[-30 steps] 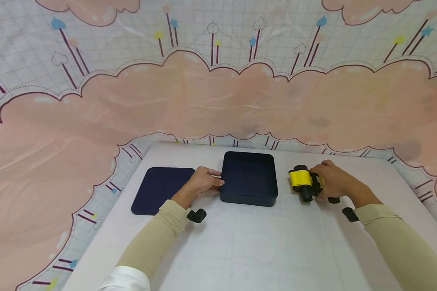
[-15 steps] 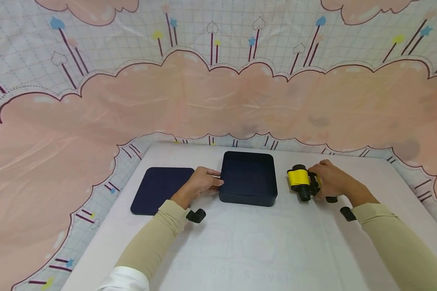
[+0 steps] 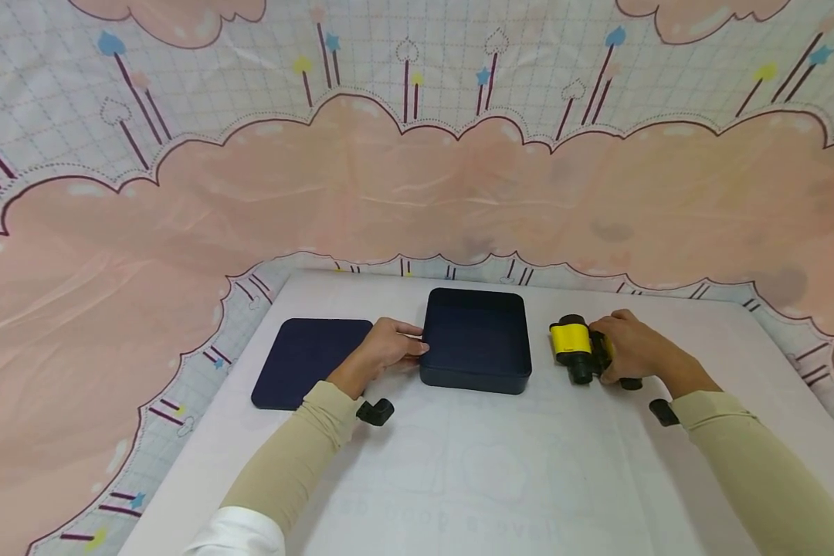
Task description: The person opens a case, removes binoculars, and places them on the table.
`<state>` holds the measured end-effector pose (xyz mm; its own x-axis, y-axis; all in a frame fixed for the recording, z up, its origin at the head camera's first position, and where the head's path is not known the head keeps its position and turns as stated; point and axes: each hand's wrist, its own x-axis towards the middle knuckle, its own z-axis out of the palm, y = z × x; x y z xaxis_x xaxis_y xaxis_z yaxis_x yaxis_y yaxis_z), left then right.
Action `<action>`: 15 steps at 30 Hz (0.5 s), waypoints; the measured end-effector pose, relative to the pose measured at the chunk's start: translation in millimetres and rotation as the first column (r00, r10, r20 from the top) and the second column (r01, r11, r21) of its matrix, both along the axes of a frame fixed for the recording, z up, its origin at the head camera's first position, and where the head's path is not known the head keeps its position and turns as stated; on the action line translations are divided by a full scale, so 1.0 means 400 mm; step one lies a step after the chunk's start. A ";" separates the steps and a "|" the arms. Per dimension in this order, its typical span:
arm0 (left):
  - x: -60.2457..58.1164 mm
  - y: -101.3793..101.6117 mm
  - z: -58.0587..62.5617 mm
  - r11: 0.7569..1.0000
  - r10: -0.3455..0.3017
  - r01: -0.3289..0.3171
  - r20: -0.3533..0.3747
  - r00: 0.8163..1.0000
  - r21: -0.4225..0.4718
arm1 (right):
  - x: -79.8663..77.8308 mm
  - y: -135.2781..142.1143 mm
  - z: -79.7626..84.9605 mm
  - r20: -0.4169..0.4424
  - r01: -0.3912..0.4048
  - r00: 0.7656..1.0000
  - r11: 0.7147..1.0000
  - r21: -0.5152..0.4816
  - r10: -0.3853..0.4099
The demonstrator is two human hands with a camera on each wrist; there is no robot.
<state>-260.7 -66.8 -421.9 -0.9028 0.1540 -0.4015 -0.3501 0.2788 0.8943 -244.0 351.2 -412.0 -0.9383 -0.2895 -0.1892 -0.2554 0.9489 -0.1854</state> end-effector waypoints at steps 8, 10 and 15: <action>0.001 0.000 0.005 0.996 -0.059 0.056 -0.044 0.997 -0.068 | 0.008 0.009 -0.020 -0.032 -0.015 0.999 1.000 0.001 0.015; 0.005 -0.003 0.005 0.989 -0.086 0.077 -0.067 0.994 -0.123 | 0.013 0.009 -0.023 -0.032 -0.018 0.999 1.000 0.003 0.018; 0.022 -0.010 0.010 0.933 -0.159 0.096 -0.157 0.975 -0.347 | 0.027 0.007 -0.015 -0.019 -0.023 1.000 1.000 0.001 0.023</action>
